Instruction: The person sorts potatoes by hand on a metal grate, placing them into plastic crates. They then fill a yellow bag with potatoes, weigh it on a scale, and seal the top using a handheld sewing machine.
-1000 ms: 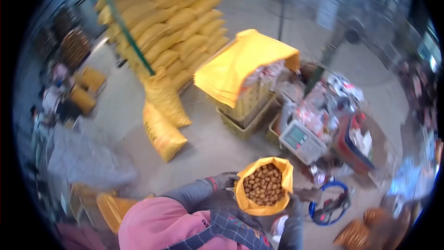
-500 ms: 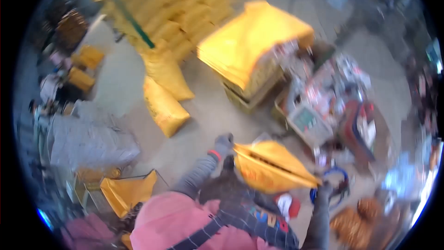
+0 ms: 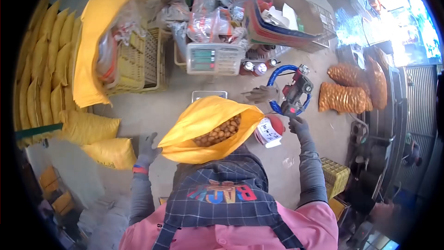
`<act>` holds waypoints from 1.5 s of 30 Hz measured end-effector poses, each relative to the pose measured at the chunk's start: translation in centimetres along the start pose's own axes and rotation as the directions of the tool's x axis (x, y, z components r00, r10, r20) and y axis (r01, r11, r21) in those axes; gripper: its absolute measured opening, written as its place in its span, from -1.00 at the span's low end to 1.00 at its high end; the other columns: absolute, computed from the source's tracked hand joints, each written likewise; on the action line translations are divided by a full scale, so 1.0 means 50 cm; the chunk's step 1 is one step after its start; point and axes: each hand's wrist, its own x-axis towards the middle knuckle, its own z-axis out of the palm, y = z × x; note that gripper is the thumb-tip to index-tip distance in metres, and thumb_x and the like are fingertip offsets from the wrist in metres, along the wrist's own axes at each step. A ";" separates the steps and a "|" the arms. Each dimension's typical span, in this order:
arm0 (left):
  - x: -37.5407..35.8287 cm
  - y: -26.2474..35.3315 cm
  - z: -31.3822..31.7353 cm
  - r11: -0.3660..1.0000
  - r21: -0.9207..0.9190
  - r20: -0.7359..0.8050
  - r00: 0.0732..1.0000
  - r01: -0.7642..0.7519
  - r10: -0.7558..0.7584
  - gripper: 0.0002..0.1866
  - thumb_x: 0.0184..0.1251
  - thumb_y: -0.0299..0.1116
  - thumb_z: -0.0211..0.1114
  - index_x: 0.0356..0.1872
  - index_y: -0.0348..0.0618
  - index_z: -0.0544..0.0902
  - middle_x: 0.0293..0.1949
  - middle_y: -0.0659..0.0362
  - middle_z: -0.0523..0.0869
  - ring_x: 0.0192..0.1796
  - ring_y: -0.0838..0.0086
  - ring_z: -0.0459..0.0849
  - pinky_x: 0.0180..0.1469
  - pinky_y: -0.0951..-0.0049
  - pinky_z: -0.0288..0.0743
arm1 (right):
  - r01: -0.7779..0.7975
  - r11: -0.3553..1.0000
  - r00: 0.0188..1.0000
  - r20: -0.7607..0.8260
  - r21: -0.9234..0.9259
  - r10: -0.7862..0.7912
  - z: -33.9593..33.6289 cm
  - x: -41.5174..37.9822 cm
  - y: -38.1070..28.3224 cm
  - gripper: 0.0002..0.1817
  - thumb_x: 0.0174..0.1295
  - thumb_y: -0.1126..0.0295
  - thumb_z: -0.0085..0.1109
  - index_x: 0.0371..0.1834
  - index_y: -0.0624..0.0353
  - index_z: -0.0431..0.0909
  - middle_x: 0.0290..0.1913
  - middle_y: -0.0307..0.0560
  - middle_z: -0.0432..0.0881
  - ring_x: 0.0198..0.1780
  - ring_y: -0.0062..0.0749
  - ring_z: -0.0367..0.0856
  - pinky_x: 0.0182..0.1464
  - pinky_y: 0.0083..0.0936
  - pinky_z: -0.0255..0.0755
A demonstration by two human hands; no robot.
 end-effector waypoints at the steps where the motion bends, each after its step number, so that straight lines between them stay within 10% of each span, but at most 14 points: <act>1: -0.004 0.062 -0.006 0.943 0.333 -0.091 0.996 0.018 0.013 -0.06 -0.01 -0.25 0.55 0.44 -0.17 0.29 0.41 -0.15 0.30 0.37 0.04 0.41 0.35 0.12 0.38 | -0.117 0.992 0.989 -0.102 -0.051 0.111 -0.038 0.048 0.034 -0.66 0.32 0.22 0.20 0.08 0.11 0.58 -0.22 -0.18 0.69 -0.32 -0.50 0.67 -0.29 -0.54 0.57; 5: 0.034 0.361 0.029 0.764 0.642 -0.260 0.918 -0.066 0.298 -0.04 -0.04 -0.12 0.54 0.44 -0.14 0.30 0.49 -0.16 0.20 0.43 -0.12 0.28 0.38 -0.06 0.29 | 0.036 0.999 0.960 -0.276 -0.020 -0.041 -0.128 0.251 0.123 -0.63 0.31 0.21 0.20 0.11 0.14 0.55 -0.13 -0.18 0.66 -0.17 -0.42 0.65 -0.18 -0.49 0.55; 8: 0.150 0.410 0.309 0.848 -0.259 -0.259 0.879 -0.463 0.401 -0.42 0.33 -0.13 0.17 0.35 -0.11 0.42 0.26 -0.03 0.54 0.30 0.04 0.45 0.38 0.03 0.29 | 0.384 0.852 0.921 -0.207 0.356 -0.329 -0.149 0.501 0.239 -0.64 0.38 0.28 0.13 0.11 0.28 0.55 -0.04 -0.18 0.63 -0.09 -0.38 0.61 -0.04 -0.45 0.53; 11: 0.231 0.674 0.320 0.739 0.353 -0.092 0.764 -0.574 0.638 -0.52 0.16 -0.24 0.22 0.16 -0.05 0.55 0.15 0.01 0.61 0.25 0.04 0.49 0.35 0.02 0.28 | 0.342 0.939 0.911 -0.229 -0.044 -0.343 -0.030 0.582 0.096 -0.65 0.37 0.28 0.13 0.10 0.28 0.55 -0.05 -0.18 0.63 -0.09 -0.39 0.61 -0.04 -0.45 0.53; 15: 0.308 0.747 0.455 0.868 0.313 0.183 0.922 -0.384 0.342 -0.69 0.19 -0.34 0.19 -0.03 -0.11 0.65 -0.05 0.05 0.69 0.00 0.16 0.66 0.12 0.20 0.51 | 0.271 0.950 0.919 -0.253 -0.155 -0.304 0.001 0.583 0.056 -0.66 0.37 0.29 0.13 0.10 0.28 0.55 -0.05 -0.17 0.63 -0.08 -0.41 0.60 -0.04 -0.46 0.53; 19: 0.288 0.636 0.494 0.935 -0.329 -0.159 0.984 -0.131 0.082 -0.63 0.20 -0.33 0.24 0.05 -0.12 0.64 -0.22 0.03 0.74 -0.26 0.26 0.71 -0.13 0.23 0.56 | 0.273 0.949 0.914 -0.263 -0.159 -0.307 -0.035 0.586 0.059 -0.67 0.37 0.30 0.13 0.09 0.28 0.55 -0.05 -0.17 0.62 -0.08 -0.42 0.60 -0.04 -0.46 0.53; 21: 0.248 0.583 0.456 0.912 -0.226 -0.134 0.938 -0.343 0.319 -0.57 0.27 -0.29 0.23 0.18 -0.11 0.59 -0.09 0.03 0.74 -0.21 0.32 0.73 -0.07 0.27 0.57 | 0.306 0.941 0.906 -0.259 -0.146 -0.335 -0.055 0.582 0.060 -0.67 0.37 0.30 0.13 0.08 0.28 0.55 -0.05 -0.17 0.62 -0.08 -0.43 0.60 -0.04 -0.46 0.53; 23: 0.206 0.694 0.348 0.298 -0.779 0.521 0.834 0.551 -0.182 -0.59 0.31 -0.30 0.21 0.19 -0.04 0.59 0.12 0.05 0.67 -0.15 0.24 0.72 0.04 0.20 0.55 | 0.366 0.925 0.888 -0.257 -0.106 -0.381 -0.087 0.571 0.069 -0.67 0.37 0.30 0.13 0.08 0.27 0.55 -0.06 -0.17 0.62 -0.08 -0.43 0.59 -0.04 -0.46 0.53; 24: 0.222 0.634 0.388 0.539 -0.821 0.276 0.957 0.188 0.085 -0.41 0.34 -0.12 0.22 0.36 -0.06 0.38 0.17 0.01 0.61 0.06 0.21 0.61 0.18 0.18 0.45 | 0.406 0.911 0.879 -0.241 -0.076 -0.412 -0.108 0.568 0.079 -0.68 0.36 0.30 0.13 0.08 0.27 0.55 -0.06 -0.17 0.62 -0.08 -0.44 0.59 -0.04 -0.46 0.53; 25: 0.219 0.580 0.447 0.610 -0.763 0.061 0.916 -0.214 0.397 -0.19 0.37 0.05 0.24 0.52 -0.08 0.17 0.22 -0.03 0.54 0.27 0.18 0.50 0.33 0.16 0.35 | 0.437 0.899 0.873 -0.219 -0.044 -0.435 -0.125 0.547 0.085 -0.68 0.36 0.31 0.13 0.07 0.27 0.55 -0.06 -0.17 0.62 -0.08 -0.44 0.59 -0.04 -0.46 0.53; 26: 0.183 0.758 0.321 0.908 -0.019 0.176 0.893 -0.418 0.414 0.01 0.20 0.17 0.35 0.55 -0.07 0.07 0.26 -0.05 0.48 0.36 0.13 0.39 0.46 -0.01 0.13 | 0.446 0.895 0.880 -0.180 -0.007 -0.440 -0.130 0.513 0.079 -0.68 0.36 0.31 0.13 0.07 0.27 0.55 -0.06 -0.17 0.62 -0.08 -0.44 0.59 -0.04 -0.46 0.53; 27: 0.180 0.750 0.366 0.764 0.520 0.072 0.911 -0.381 0.406 0.07 0.08 0.19 0.42 0.53 -0.08 0.10 0.23 -0.05 0.50 0.35 0.09 0.40 0.50 -0.12 -0.03 | 0.431 0.901 0.896 -0.140 0.040 -0.422 -0.138 0.464 0.070 -0.68 0.36 0.31 0.13 0.07 0.27 0.55 -0.06 -0.17 0.62 -0.08 -0.45 0.59 -0.04 -0.46 0.53; 31: 0.248 0.685 0.421 0.895 0.286 -0.022 0.931 -0.343 0.364 -0.58 0.11 -0.35 0.28 0.07 0.04 0.67 -0.19 0.02 0.70 -0.04 0.13 0.61 0.29 0.08 0.37 | 0.200 0.955 0.976 0.039 0.218 -0.214 -0.155 0.255 0.015 -0.79 0.27 0.41 0.17 -0.11 0.30 0.57 -0.18 -0.20 0.61 -0.18 -0.51 0.59 -0.10 -0.51 0.53; 45: 0.230 0.687 0.459 0.916 0.131 -0.061 0.919 -0.378 0.388 -0.78 0.05 -0.34 0.39 -0.23 -0.02 0.79 -0.32 0.14 0.72 -0.14 0.16 0.61 0.05 0.17 0.45 | 0.067 0.968 0.961 0.245 0.242 -0.127 0.002 -0.012 -0.164 -0.55 0.04 0.52 0.35 0.07 0.26 0.57 -0.02 -0.18 0.67 -0.06 -0.46 0.63 -0.03 -0.47 0.53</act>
